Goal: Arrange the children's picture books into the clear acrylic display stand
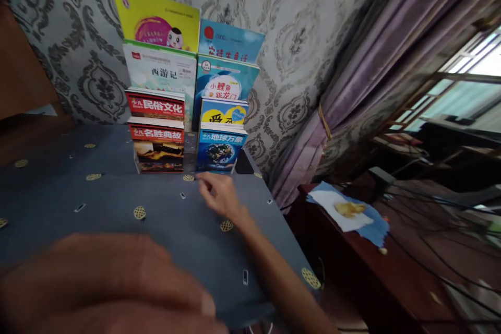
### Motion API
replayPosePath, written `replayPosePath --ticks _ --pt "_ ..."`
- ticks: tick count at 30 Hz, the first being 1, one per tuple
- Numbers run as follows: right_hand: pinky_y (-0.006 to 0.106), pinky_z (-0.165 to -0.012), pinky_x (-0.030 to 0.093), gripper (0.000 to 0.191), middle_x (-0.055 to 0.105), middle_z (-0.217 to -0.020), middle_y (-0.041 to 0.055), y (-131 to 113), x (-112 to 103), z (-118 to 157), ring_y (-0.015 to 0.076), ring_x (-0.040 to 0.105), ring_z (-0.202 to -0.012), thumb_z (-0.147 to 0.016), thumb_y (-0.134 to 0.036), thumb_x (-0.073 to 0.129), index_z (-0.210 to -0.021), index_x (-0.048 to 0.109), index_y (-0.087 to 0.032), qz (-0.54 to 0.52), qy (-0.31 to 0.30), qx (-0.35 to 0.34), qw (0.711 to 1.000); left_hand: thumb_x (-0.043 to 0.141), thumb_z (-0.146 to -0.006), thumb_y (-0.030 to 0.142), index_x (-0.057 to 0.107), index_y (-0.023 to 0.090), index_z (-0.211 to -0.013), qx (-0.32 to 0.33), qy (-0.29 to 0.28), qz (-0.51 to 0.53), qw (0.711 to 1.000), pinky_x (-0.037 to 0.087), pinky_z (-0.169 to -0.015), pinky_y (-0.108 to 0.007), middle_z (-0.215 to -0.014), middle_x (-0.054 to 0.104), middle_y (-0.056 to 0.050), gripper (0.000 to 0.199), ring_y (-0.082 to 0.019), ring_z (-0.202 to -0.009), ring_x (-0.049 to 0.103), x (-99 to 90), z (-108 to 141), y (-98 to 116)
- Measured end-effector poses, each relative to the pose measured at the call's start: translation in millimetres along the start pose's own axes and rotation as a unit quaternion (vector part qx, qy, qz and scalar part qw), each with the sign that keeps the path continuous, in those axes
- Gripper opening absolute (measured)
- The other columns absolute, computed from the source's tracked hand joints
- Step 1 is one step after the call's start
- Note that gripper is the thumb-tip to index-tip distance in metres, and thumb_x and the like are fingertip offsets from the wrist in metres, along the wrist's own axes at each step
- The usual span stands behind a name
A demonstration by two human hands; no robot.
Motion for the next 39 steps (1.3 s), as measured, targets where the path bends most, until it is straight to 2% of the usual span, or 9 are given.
replayPosePath --ticks 4,7,11,14,16,20,23,27,39 --pt "0.025 -0.055 0.047 0.029 0.062 -0.058 -0.0027 63.4 -36.5 42.4 0.0147 0.06 -0.054 -0.09 -0.033 0.049 -0.099 0.073 -0.018 0.035 0.071 0.189 0.979 0.056 -0.083 0.055 0.062 0.065 -0.122 0.013 -0.005 0.014 1.0 0.064 -0.069 -0.042 -0.087 0.077 0.008 0.042 -0.03 -0.109 0.069 0.8 27.8 -26.7" --pt "0.029 -0.061 0.051 0.042 0.064 -0.061 0.0009 110.6 -54.2 56.6 0.0187 0.063 -0.059 -0.091 -0.037 0.038 -0.104 0.069 -0.013 0.095 0.116 0.338 0.929 0.061 -0.082 0.052 0.06 0.064 -0.126 0.047 0.032 0.012 0.998 0.064 -0.067 -0.041 -0.088 0.077 0.009 0.045 -0.031 -0.104 0.07 -5.2 22.7 -21.6" --pt "0.038 -0.087 0.054 0.048 0.074 -0.099 0.0151 153.4 -57.5 48.3 0.0259 0.07 -0.093 -0.086 -0.032 0.04 -0.12 0.063 -0.006 0.144 0.094 0.398 0.901 0.06 -0.093 0.035 0.062 0.055 -0.13 0.061 0.068 -0.01 0.996 0.062 -0.081 -0.032 -0.106 0.077 0.008 0.042 -0.021 -0.095 0.072 -6.4 -10.9 -10.0" --pt "0.04 -0.106 0.045 0.063 0.064 -0.134 0.0215 172.1 -47.1 38.9 0.0301 0.06 -0.125 -0.081 -0.03 0.053 -0.138 0.051 -0.005 0.166 0.056 0.418 0.892 0.043 -0.101 0.023 0.068 0.041 -0.128 0.059 -0.005 0.01 0.998 0.059 -0.087 -0.029 -0.116 0.074 0.001 0.041 -0.019 -0.1 0.071 16.7 -29.5 -29.9" --pt "0.04 -0.112 0.039 0.073 0.055 -0.145 0.0227 179.0 -38.1 34.9 0.0322 0.051 -0.136 -0.08 -0.032 0.058 -0.146 0.043 -0.006 0.181 0.035 0.431 0.883 0.04 -0.101 0.021 0.07 0.032 -0.126 0.023 -0.041 0.009 0.999 0.058 -0.089 -0.031 -0.117 0.074 -0.005 0.04 -0.019 -0.102 0.071 39.1 -28.6 -62.5" --pt "0.044 -0.114 0.036 0.078 0.05 -0.15 0.023 186.2 -26.7 30.1 0.037 0.046 -0.14 -0.082 -0.04 0.063 -0.15 0.038 -0.01 0.211 0.012 0.46 0.862 0.041 -0.1 0.026 0.072 0.03 -0.121 -0.083 -0.001 -0.017 0.996 0.056 -0.094 -0.035 -0.109 0.075 -0.005 0.038 -0.02 -0.102 0.07 72.6 -9.0 -138.6" --pt "0.046 -0.111 0.038 0.081 0.051 -0.148 0.0238 191.2 -22.9 26.0 0.039 0.048 -0.138 -0.086 -0.048 0.063 -0.152 0.036 -0.009 0.248 -0.013 0.468 0.848 0.04 -0.101 0.03 0.074 0.027 -0.118 -0.127 0.027 0.002 0.992 0.057 -0.09 -0.033 -0.094 0.075 -0.005 0.038 -0.02 -0.091 0.071 84.6 2.1 -172.3" --pt "0.046 -0.107 0.04 0.076 0.054 -0.144 0.0258 196.8 -18.8 20.7 0.0387 0.051 -0.135 -0.093 -0.051 0.057 -0.151 0.036 -0.007 0.319 -0.063 0.465 0.824 0.039 -0.102 0.034 0.075 0.028 -0.114 -0.156 0.034 0.009 0.987 0.057 -0.089 -0.033 -0.092 0.075 -0.005 0.039 -0.02 -0.088 0.071 94.3 13.6 -186.9" --pt "0.047 -0.096 0.045 0.063 0.068 -0.119 0.0289 171.1 -35.0 3.8 0.042 0.062 -0.12 -0.087 -0.047 0.067 -0.132 0.05 -0.006 0.364 -0.08 0.435 0.82 0.042 -0.097 0.029 0.075 0.029 -0.112 -0.162 0.066 -0.065 0.982 0.053 -0.103 -0.041 -0.106 0.077 -0.006 0.037 -0.025 -0.112 0.069 109.7 27.5 -200.4"
Point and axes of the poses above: each hand's wrist, its own z-axis away from the middle knuckle, its own x-axis out of the palm, y = z × x, the point moved 5 cm from there along -z, towards the middle knuckle
